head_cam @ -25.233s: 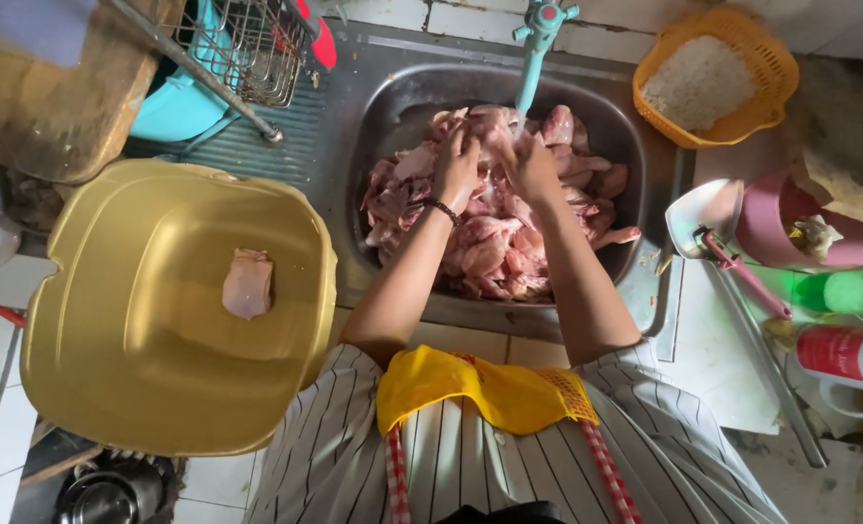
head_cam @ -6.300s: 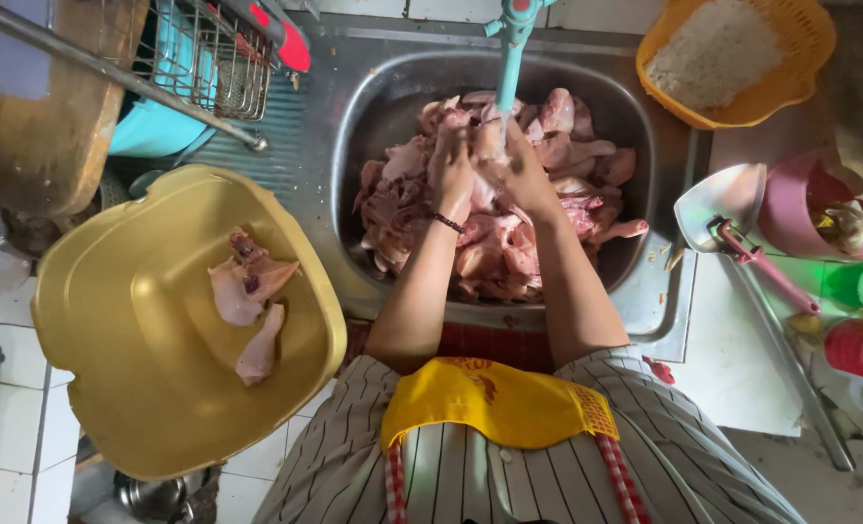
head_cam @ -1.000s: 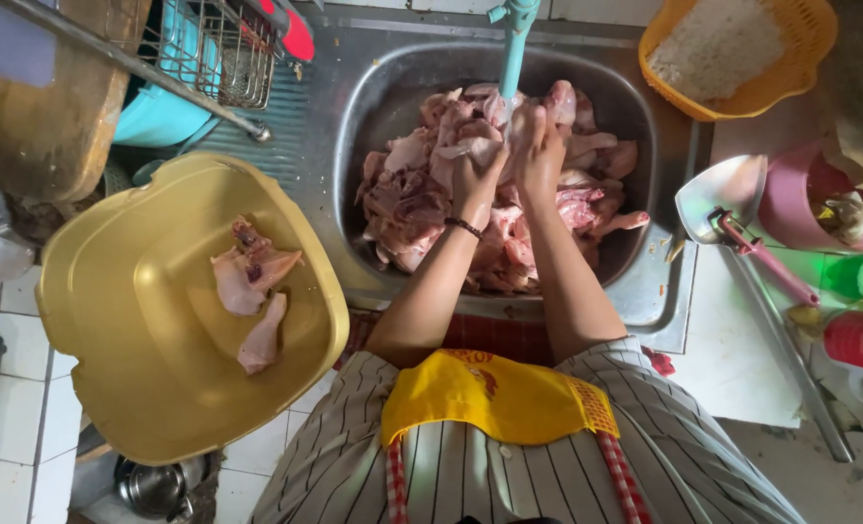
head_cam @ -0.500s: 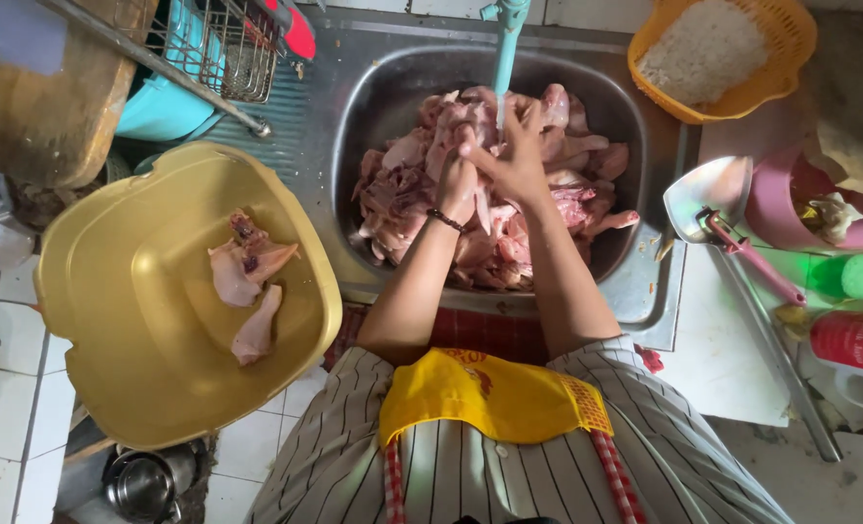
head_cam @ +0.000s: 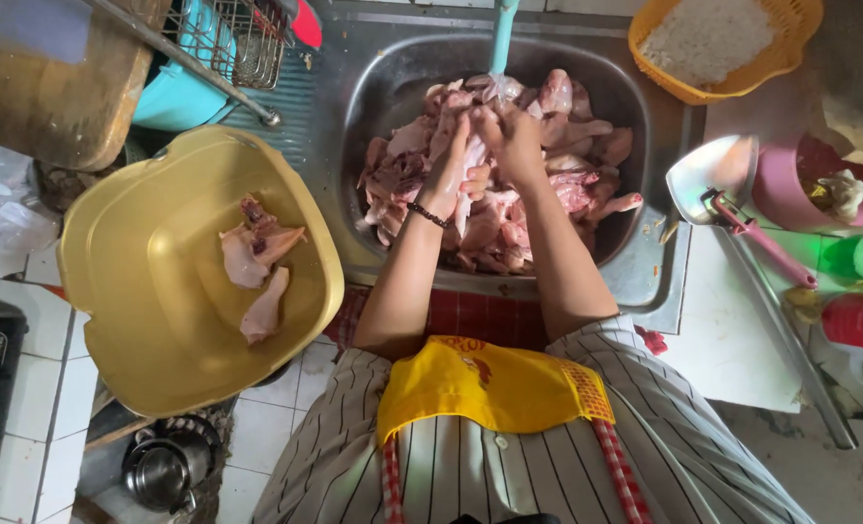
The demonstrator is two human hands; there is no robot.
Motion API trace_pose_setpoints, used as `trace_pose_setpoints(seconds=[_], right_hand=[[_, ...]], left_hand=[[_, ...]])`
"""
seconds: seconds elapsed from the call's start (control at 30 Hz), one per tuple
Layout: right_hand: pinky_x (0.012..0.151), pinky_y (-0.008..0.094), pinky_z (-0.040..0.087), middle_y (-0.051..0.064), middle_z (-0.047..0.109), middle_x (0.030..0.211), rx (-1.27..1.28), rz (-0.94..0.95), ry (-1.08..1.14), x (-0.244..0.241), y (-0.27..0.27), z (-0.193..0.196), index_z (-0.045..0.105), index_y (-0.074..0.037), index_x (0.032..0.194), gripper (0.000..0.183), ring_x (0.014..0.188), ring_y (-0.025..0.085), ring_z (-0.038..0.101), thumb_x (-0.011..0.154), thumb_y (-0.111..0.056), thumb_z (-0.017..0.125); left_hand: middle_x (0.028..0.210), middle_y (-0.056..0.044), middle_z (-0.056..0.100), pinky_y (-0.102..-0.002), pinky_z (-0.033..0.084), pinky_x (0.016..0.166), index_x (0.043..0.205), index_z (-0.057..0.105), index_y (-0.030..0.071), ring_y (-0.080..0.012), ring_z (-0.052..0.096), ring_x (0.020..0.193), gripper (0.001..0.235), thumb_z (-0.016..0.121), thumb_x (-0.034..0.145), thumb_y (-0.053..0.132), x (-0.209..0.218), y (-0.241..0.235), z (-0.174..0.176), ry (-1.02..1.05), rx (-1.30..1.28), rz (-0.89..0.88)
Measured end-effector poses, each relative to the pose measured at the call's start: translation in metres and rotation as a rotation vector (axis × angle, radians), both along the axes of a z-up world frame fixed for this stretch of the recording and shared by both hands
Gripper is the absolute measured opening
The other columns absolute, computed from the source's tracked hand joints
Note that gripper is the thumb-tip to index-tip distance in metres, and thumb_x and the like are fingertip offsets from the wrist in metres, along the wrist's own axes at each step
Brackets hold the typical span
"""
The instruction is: Washing raw chicken pieces in a sink and placing them into a plastic basin.
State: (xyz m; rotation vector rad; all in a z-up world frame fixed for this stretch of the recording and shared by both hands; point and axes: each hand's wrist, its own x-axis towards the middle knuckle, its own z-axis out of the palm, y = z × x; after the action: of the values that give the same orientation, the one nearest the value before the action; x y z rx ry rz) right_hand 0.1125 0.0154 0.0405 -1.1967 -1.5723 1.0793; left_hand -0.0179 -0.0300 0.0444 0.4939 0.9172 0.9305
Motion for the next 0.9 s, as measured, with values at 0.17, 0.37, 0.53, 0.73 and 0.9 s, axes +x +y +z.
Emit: trace_pose_setpoints(seconds=[0.17,0.37,0.53,0.73,0.9], right_hand=[[0.050,0.031,0.042,0.003,0.054,0.064,-0.040,-0.160,0.012,0.003,0.020,-0.041,0.065,-0.002,0.081,0.049,0.054,0.013,0.045,0.106,-0.042,0.052],[0.115,0.057,0.037,0.027,0.041,0.153,-0.309,0.241,0.102,0.026,0.015,-0.012,0.035,0.000,0.153,0.099,0.141,0.042,0.044,0.080,-0.057,0.069],[0.095,0.029,0.060,0.013,0.070,0.116,-0.013,0.500,0.189,0.053,0.023,-0.014,0.062,0.001,0.118,0.032,0.105,0.021,0.070,0.090,0.015,0.068],[0.067,0.043,0.057,0.020,0.075,0.098,0.495,0.739,-1.781,0.070,0.068,-0.136,0.080,-0.004,0.102,0.027,0.071,0.027,0.068,0.084,-0.022,0.071],[0.062,0.048,0.056,0.021,0.073,0.091,0.212,0.100,-1.222,0.036,0.042,-0.186,0.069,-0.009,0.123,0.042,0.075,0.037,0.070,0.109,-0.038,0.043]], left_hand=[[0.059,0.006,0.041,-0.023,0.028,0.044,0.090,0.056,0.015,-0.0057,0.033,0.045,0.034,0.054,0.098,0.047,-0.013,0.000,-0.031,-0.049,0.137,-0.077],[0.082,-0.001,0.053,-0.028,0.048,0.057,0.154,0.041,0.013,-0.0112,0.046,0.063,0.059,0.052,0.102,0.038,-0.016,0.001,-0.037,-0.219,0.103,-0.013],[0.061,0.008,0.044,-0.021,0.040,0.042,0.148,0.048,0.006,-0.0045,0.040,0.047,0.063,0.054,0.100,0.046,-0.041,-0.017,-0.036,-0.098,0.225,0.148],[0.108,-0.014,0.062,-0.031,0.062,0.063,0.124,0.056,0.000,-0.0190,0.065,0.080,0.030,0.053,0.104,0.023,-0.063,-0.101,0.105,-0.342,0.601,1.114],[0.134,0.000,0.067,-0.035,0.041,0.117,0.122,0.067,0.013,-0.0120,0.055,0.133,0.034,0.049,0.108,0.038,-0.106,-0.129,0.091,-0.404,1.040,1.125]])
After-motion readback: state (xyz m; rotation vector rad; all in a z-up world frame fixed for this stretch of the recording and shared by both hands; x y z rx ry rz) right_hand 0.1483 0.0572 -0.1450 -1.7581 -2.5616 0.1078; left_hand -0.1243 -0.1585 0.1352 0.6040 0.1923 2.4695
